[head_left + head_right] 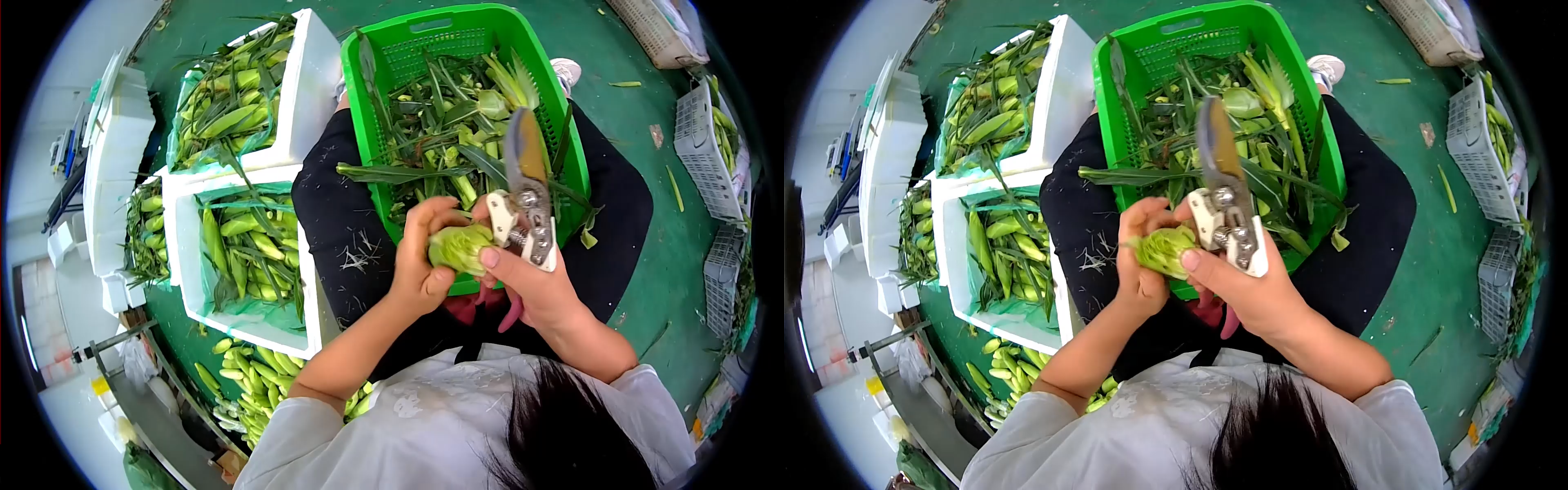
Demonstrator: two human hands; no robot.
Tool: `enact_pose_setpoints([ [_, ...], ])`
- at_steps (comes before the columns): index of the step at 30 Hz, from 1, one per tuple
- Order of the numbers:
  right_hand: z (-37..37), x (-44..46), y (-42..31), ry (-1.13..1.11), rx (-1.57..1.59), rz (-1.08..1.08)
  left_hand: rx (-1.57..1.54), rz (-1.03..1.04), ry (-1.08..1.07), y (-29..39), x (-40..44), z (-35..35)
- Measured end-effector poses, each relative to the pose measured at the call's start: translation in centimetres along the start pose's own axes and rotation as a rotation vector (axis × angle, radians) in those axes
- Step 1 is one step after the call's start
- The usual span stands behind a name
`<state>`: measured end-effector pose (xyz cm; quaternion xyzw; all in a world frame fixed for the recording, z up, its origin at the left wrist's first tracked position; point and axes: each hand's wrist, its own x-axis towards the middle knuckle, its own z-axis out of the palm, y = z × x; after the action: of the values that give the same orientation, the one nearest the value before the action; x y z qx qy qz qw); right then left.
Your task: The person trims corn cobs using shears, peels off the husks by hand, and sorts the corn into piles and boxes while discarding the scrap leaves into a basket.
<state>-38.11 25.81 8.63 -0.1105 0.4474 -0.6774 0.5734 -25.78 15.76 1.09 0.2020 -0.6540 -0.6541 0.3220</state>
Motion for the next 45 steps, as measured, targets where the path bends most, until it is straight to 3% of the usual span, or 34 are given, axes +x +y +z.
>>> enact_pose_setpoints([
  [1,0.2,-0.2,0.3,0.032,0.064,-0.002,-0.053,-0.031,-0.044,-1.0,-0.3,-0.8],
  [3,0.2,-0.6,1.3,-0.006,0.199,-0.030,-0.675,-0.304,0.173,-0.7,-0.9,1.5],
  [5,0.7,-1.6,0.9,0.001,0.351,-0.054,-1.139,-0.453,0.179,0.5,0.5,2.5],
  [7,0.4,-1.9,1.0,-0.055,0.452,-0.108,-1.271,-0.443,0.114,0.7,0.8,3.0],
  [8,0.6,-1.9,0.9,-0.014,0.456,-0.104,-1.115,-0.516,0.090,0.6,1.0,3.1],
  [10,0.5,-1.8,1.1,0.017,0.440,-0.127,-1.083,-0.517,0.053,0.2,0.7,3.0],
  [11,0.6,-1.7,0.9,0.006,0.451,-0.134,-1.057,-0.475,0.013,-0.8,0.4,2.7],
  [12,0.7,-1.4,0.7,-0.015,0.461,-0.137,-0.849,-0.248,-0.051,-2.0,-0.4,2.6],
  [13,1.0,-1.0,0.6,-0.042,0.473,-0.135,-0.667,-0.502,0.013,-1.1,-1.2,2.2],
  [15,1.4,-0.6,0.9,-0.059,0.470,-0.108,-0.422,-0.169,0.097,0.3,-2.7,2.0],
  [16,1.8,-0.6,1.0,-0.066,0.432,-0.087,-0.314,-0.108,0.151,0.8,-2.5,0.9],
  [17,2.2,-0.8,1.2,-0.068,0.394,-0.069,-0.179,-0.104,0.324,2.2,-2.8,0.2],
  [19,3.2,-1.1,1.6,-0.055,0.259,0.007,0.359,-0.001,0.392,4.8,-2.6,-2.5],
  [21,3.2,-1.6,1.9,-0.097,0.089,0.096,0.581,-0.037,0.295,7.1,-2.4,-3.4],
  [27,1.2,-1.5,2.0,-0.238,-0.143,0.067,0.541,-0.015,0.305,7.3,-1.1,-3.4],
  [30,0.1,-1.9,1.9,-0.164,-0.123,0.074,0.594,0.032,0.241,6.5,0.1,-3.3],
  [33,-0.8,-1.3,2.9,-0.075,0.180,0.005,0.521,0.032,0.217,5.1,0.3,-2.5],
  [34,-1.3,-0.8,3.3,-0.091,0.355,-0.044,0.437,-0.096,0.173,5.1,0.1,-2.7],
  [37,-3.1,1.2,3.6,-0.151,0.785,-0.113,-0.260,-0.309,0.237,4.6,0.1,-2.4],
  [41,-4.0,2.9,5.1,-0.109,1.021,0.007,-0.433,-0.357,0.217,4.3,0.5,-2.5],
  [45,-3.2,4.3,4.7,-0.148,1.058,0.068,-0.516,-0.406,0.305,4.7,0.1,-2.8],
])
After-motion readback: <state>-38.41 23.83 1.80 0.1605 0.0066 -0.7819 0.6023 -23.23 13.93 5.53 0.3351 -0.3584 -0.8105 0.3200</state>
